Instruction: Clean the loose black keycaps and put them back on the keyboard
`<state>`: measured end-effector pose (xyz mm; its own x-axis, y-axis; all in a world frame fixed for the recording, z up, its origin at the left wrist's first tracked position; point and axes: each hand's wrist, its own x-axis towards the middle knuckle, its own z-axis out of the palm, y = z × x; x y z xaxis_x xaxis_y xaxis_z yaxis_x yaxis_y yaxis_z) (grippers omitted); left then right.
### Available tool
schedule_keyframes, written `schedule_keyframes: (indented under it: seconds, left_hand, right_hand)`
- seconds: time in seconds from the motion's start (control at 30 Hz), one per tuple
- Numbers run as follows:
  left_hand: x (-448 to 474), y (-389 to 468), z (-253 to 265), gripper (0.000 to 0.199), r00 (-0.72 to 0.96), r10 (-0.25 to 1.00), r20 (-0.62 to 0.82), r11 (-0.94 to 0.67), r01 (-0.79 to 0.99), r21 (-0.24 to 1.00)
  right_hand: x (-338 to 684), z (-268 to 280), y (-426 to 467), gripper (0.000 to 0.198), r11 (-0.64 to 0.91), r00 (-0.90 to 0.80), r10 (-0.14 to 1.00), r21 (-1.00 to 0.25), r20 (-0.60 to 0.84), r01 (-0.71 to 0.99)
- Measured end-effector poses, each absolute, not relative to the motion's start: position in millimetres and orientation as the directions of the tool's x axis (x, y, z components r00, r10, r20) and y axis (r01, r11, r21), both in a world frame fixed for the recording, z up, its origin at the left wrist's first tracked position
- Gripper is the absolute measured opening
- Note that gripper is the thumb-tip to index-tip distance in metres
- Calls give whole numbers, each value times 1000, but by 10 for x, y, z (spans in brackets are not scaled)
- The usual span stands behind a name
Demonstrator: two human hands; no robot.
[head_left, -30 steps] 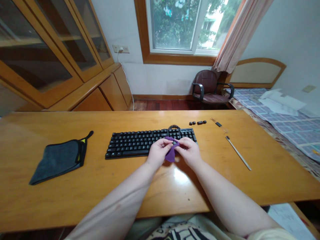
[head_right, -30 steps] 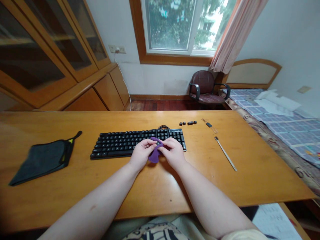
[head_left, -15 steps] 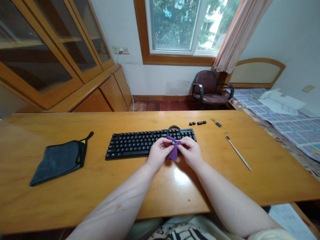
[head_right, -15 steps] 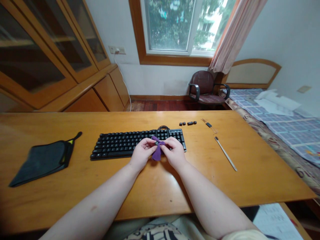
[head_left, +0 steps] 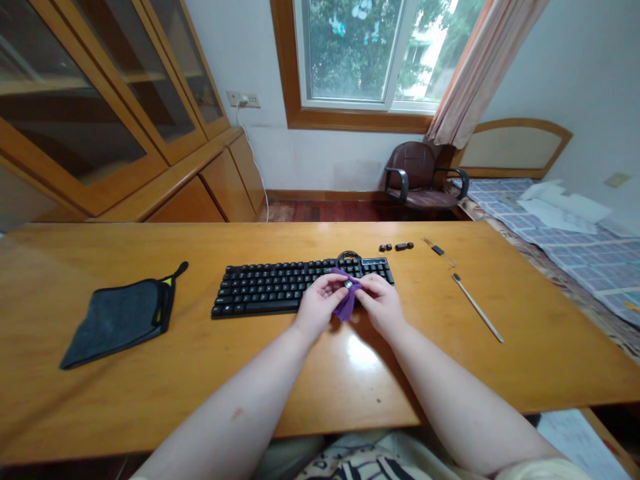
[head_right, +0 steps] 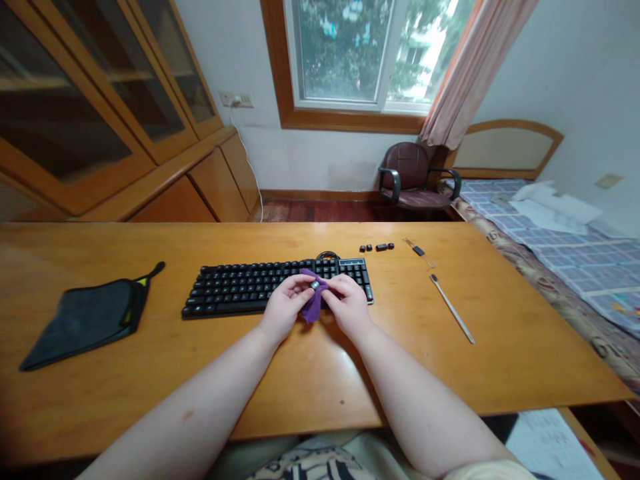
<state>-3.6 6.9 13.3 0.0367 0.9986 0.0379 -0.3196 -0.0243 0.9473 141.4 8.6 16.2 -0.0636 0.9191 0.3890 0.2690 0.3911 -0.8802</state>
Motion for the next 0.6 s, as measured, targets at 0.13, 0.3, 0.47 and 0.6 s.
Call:
schedule_keyframes:
  seconds: [0.13,0.3,0.47,0.6]
  left_hand:
    - [-51,63,150,24,50,999,16,1,-322,947]
    - [-54,63,145,29,99,995,-25,56,-328,943]
    - [-42,76,122,25,82,996,-22,49,-346,937]
    - [-49,81,133,25,65,998,10,11,-318,948]
  right_hand:
    - [1418,149,86,14,380,-70,925,-895,374,233]
    - [1436,119,119,14,348,-52,937,-925,344,155]
    - [1432,108,134,14,335,-65,942,-934,329,123]
    - [1433,62,135,15,304,-77,952,-945,297,122]
